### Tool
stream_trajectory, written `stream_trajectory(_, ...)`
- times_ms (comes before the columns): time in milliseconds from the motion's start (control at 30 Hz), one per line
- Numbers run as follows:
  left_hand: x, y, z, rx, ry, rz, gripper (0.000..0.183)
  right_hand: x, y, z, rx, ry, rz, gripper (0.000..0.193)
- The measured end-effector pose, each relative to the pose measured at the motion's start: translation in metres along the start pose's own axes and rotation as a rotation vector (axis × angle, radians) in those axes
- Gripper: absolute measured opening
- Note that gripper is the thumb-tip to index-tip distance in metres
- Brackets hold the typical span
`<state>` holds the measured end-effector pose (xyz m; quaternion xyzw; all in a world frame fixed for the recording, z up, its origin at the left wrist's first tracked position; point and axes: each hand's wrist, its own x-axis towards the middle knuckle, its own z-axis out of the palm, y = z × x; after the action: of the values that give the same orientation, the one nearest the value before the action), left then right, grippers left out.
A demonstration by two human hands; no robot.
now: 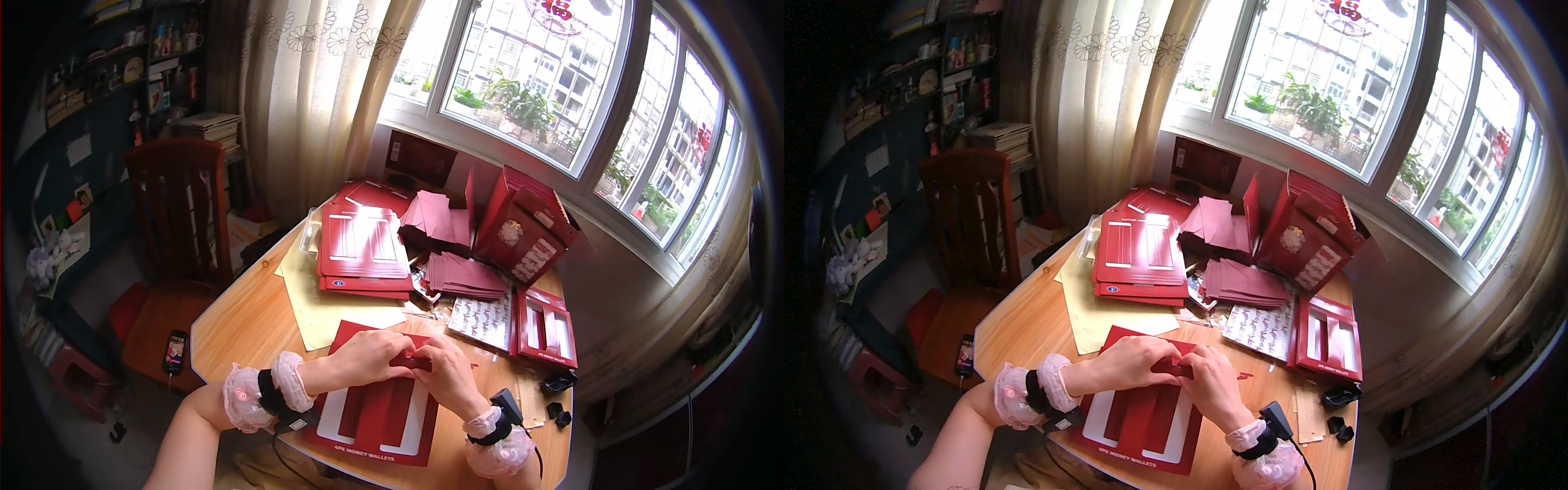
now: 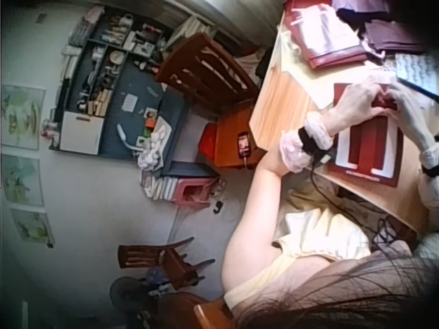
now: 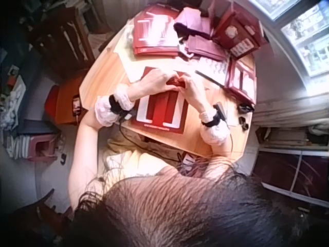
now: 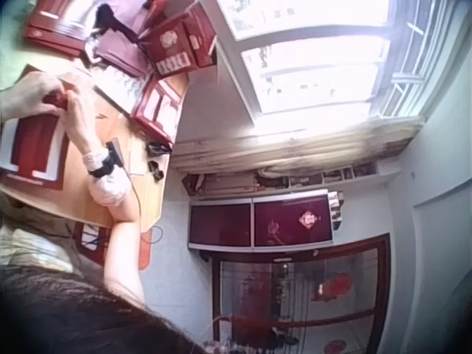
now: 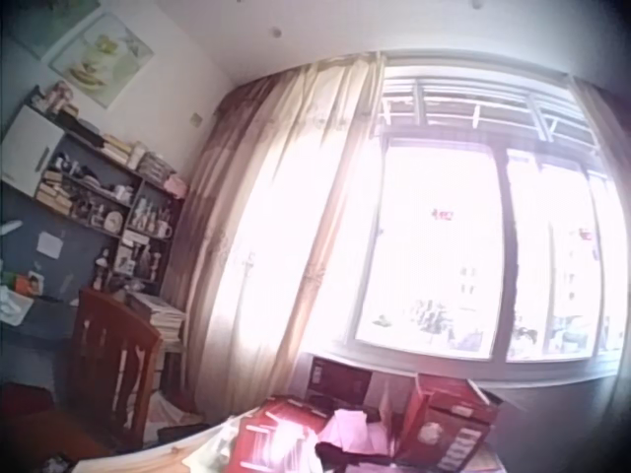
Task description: The person folds a red cardboard box by hand, tucking in the side flaps and pressing on the pre-scored edges to assemble the packaging.
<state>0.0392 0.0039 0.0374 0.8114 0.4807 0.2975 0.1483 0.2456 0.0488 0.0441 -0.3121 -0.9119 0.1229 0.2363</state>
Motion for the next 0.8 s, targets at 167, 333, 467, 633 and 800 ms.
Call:
stream_trajectory(167, -0.001, -0.011, 0.008, -0.093, 0.042, 0.013, 0.038, -0.001, -0.001, -0.003, 0.066, -0.009, 0.056, 0.03)
stream_trajectory(333, -0.006, -0.011, 0.006, -0.121, -0.021, -0.059, 0.037, -0.001, -0.001, -0.014, 0.021, -0.003, 0.1, 0.033)
stream_trajectory(467, -0.007, -0.013, 0.008, -0.089, -0.031, -0.073, 0.037, -0.001, 0.002, -0.009, 0.002, -0.049, 0.093, 0.032)
stream_trajectory(633, -0.009, -0.016, 0.008, -0.139, -0.07, -0.08, 0.037, 0.001, 0.004, -0.004, -0.005, -0.069, 0.061, 0.03)
stream_trajectory(800, -0.01, -0.023, 0.013, -0.164, -0.099, -0.093, 0.035, 0.002, 0.004, -0.004, -0.038, -0.142, 0.064, 0.028)
